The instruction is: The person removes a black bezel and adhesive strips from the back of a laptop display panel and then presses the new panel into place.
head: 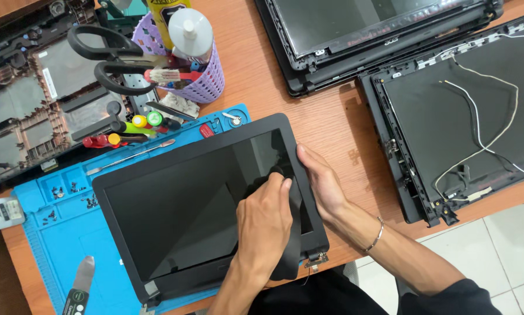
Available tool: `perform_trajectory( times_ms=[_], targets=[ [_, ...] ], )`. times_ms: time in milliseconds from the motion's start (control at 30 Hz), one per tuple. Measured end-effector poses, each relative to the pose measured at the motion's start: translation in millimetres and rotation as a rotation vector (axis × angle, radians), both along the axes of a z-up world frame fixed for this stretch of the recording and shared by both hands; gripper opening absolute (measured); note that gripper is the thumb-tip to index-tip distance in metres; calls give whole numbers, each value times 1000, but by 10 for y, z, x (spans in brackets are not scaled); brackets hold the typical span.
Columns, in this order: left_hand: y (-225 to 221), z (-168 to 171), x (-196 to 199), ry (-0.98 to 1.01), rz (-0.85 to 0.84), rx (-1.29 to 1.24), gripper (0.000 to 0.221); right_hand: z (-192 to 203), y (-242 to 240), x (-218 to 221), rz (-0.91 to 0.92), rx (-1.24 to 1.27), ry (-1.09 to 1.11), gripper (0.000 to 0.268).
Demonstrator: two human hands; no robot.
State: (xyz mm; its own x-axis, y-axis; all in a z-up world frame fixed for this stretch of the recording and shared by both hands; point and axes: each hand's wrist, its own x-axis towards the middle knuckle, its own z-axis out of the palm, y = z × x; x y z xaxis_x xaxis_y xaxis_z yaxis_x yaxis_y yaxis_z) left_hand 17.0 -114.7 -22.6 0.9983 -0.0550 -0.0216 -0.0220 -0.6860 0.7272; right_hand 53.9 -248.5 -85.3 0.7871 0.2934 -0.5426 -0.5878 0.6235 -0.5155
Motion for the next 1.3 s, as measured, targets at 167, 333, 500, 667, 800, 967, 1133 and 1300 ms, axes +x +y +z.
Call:
perform_trajectory(
  times_ms=[167, 333, 500, 667, 800, 967, 1133, 1300],
  targets=[
    [-51, -10, 14, -20, 59, -35, 23, -71, -29, -6, 10, -2, -75, 39],
    [144, 86, 208, -117, -197, 115, 13, -197, -59, -55, -8, -24, -71, 35],
    [52, 80, 187, -134, -62, 49, 20, -255, -54, -37, -32, -12, -53, 34],
    [-76, 20, 19, -32, 50, 55, 21, -110, -6, -12, -25, -28, -90, 39],
    [-105, -13, -61, 44, 33, 83, 21, 12, 12, -13, 5, -137, -74, 46],
    [-115, -38, -135, 13, 28, 57, 18, -9, 24, -24, 6, -71, -137, 49],
    [-124, -30, -190, 43, 44, 58, 22, -16, 28, -51, 5, -56, -149, 49],
    [-116, -27, -54, -57, 15, 73, 19, -161, -58, -43, 2, -14, -124, 39]
  ],
)
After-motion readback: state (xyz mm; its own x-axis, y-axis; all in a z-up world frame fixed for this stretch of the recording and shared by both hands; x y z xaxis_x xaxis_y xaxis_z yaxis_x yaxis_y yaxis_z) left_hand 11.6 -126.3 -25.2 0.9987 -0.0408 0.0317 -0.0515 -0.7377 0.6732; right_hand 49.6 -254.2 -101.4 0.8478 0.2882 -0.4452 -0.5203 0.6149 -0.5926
